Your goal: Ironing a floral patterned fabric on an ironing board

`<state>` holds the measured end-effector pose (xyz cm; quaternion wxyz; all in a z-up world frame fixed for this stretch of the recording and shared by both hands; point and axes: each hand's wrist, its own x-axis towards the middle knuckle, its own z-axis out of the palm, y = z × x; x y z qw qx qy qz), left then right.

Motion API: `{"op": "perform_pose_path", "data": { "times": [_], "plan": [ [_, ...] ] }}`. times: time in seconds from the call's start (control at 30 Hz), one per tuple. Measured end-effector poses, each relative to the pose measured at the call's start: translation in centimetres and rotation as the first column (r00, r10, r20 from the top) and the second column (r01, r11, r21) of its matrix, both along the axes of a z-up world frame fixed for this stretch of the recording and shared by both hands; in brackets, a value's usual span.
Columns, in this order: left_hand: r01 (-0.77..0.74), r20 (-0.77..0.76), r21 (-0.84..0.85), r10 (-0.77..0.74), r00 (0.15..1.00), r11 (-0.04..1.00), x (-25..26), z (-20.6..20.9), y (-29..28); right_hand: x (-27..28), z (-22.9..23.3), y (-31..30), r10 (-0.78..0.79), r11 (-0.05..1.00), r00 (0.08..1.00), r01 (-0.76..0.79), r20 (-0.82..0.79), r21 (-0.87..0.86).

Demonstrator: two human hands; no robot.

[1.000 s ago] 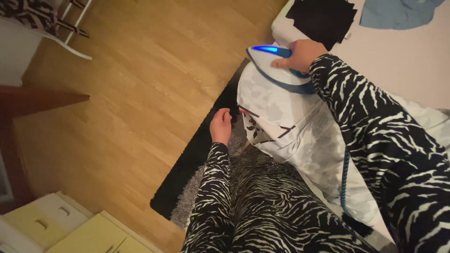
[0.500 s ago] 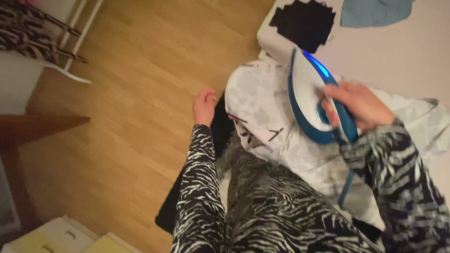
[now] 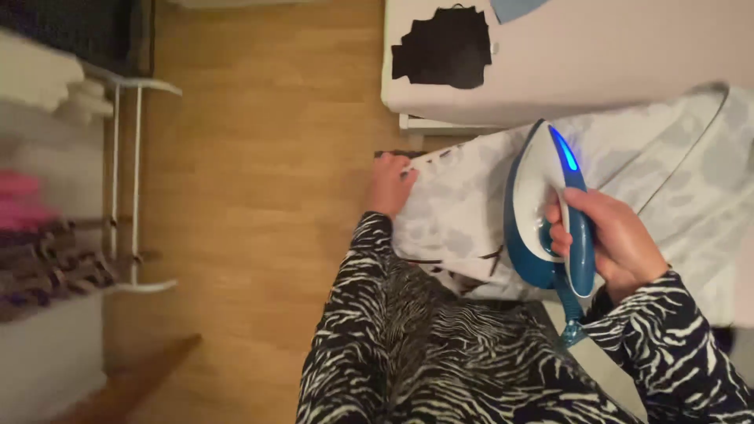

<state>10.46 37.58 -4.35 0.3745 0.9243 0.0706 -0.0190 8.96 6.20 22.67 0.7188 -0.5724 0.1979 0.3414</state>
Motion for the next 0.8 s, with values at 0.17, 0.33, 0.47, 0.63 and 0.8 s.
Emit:
{"op": "perform_pose_path", "data": {
  "times": [0.17, 0.33, 0.47, 0.63, 0.8],
  "plan": [
    [0.253, 0.042, -0.095, -0.25, 0.967, 0.963, 4.0, 1.9, 2.7, -4.2, -0.8, 3.1, -0.189, 0.981, 0.982, 0.188, -0.007, -0.051],
    [0.347, 0.053, -0.167, -0.343, 0.938, 0.923, 5.1, -3.4, 3.5, -9.9, -2.9, 5.6, -0.094, 0.995, 0.992, 0.095, 0.081, -0.005],
    [0.264, -0.258, -0.231, -0.32, 0.912, 0.936, 6.0, -6.1, 5.2, -12.6, -4.2, 10.4, -0.164, 0.959, 0.984, 0.175, 0.068, -0.221],
    [0.31, -0.24, -0.218, -0.359, 0.902, 0.925, 7.4, -5.5, 6.0, -13.7, -5.1, 14.7, -0.18, 0.964, 0.983, 0.184, 0.039, -0.19],
    [0.226, -0.293, -0.387, -0.352, 0.889, 0.894, 7.1, -5.7, 6.7, -13.3, -6.5, 17.8, -0.286, 0.949, 0.957, 0.289, 0.045, -0.127]
  ]
}}
